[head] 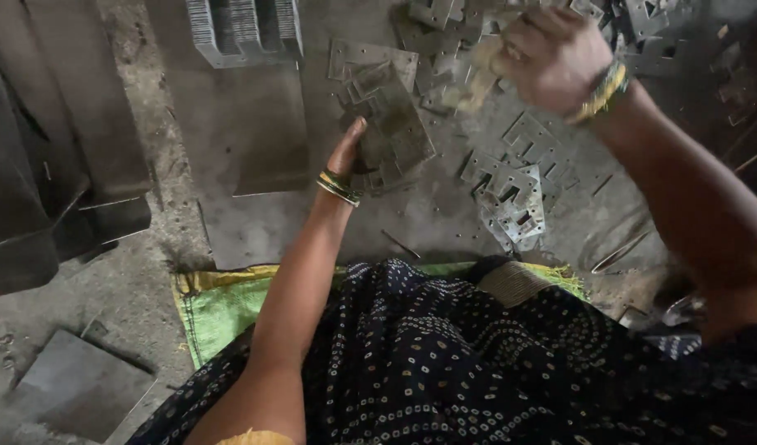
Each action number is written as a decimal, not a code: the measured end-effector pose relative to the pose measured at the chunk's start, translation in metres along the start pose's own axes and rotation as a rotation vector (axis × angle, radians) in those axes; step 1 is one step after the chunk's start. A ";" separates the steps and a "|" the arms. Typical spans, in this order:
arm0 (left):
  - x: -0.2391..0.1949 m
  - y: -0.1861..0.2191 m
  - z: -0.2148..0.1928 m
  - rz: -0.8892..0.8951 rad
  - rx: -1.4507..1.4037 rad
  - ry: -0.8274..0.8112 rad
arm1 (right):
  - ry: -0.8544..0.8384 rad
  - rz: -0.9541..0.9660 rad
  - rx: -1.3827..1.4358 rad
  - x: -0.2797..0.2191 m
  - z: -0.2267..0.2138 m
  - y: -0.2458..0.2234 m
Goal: The person gathers metal plates by hand, stacking them together before placing the stack onto a larger metal piece and setting it aside.
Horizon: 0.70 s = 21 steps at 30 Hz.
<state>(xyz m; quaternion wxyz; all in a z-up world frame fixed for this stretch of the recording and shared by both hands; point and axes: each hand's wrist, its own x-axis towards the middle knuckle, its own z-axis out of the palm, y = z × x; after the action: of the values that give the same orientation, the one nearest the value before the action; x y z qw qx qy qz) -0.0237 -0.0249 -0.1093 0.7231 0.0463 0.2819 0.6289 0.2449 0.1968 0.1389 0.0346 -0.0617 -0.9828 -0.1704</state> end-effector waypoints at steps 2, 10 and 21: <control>0.001 0.002 0.001 -0.009 -0.021 0.030 | 0.234 -0.079 0.007 0.009 -0.017 -0.012; -0.049 0.016 0.051 0.060 -0.177 -0.014 | -0.057 0.247 0.257 0.095 0.072 -0.060; -0.055 0.017 0.020 0.159 -0.301 -0.003 | -0.196 0.800 0.664 0.131 0.101 -0.078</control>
<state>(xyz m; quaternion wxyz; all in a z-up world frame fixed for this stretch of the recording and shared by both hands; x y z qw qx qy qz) -0.0320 -0.0678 -0.0665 0.6705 -0.0395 0.1785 0.7191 0.0997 0.1729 0.0298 0.0226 -0.4331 -0.8822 0.1831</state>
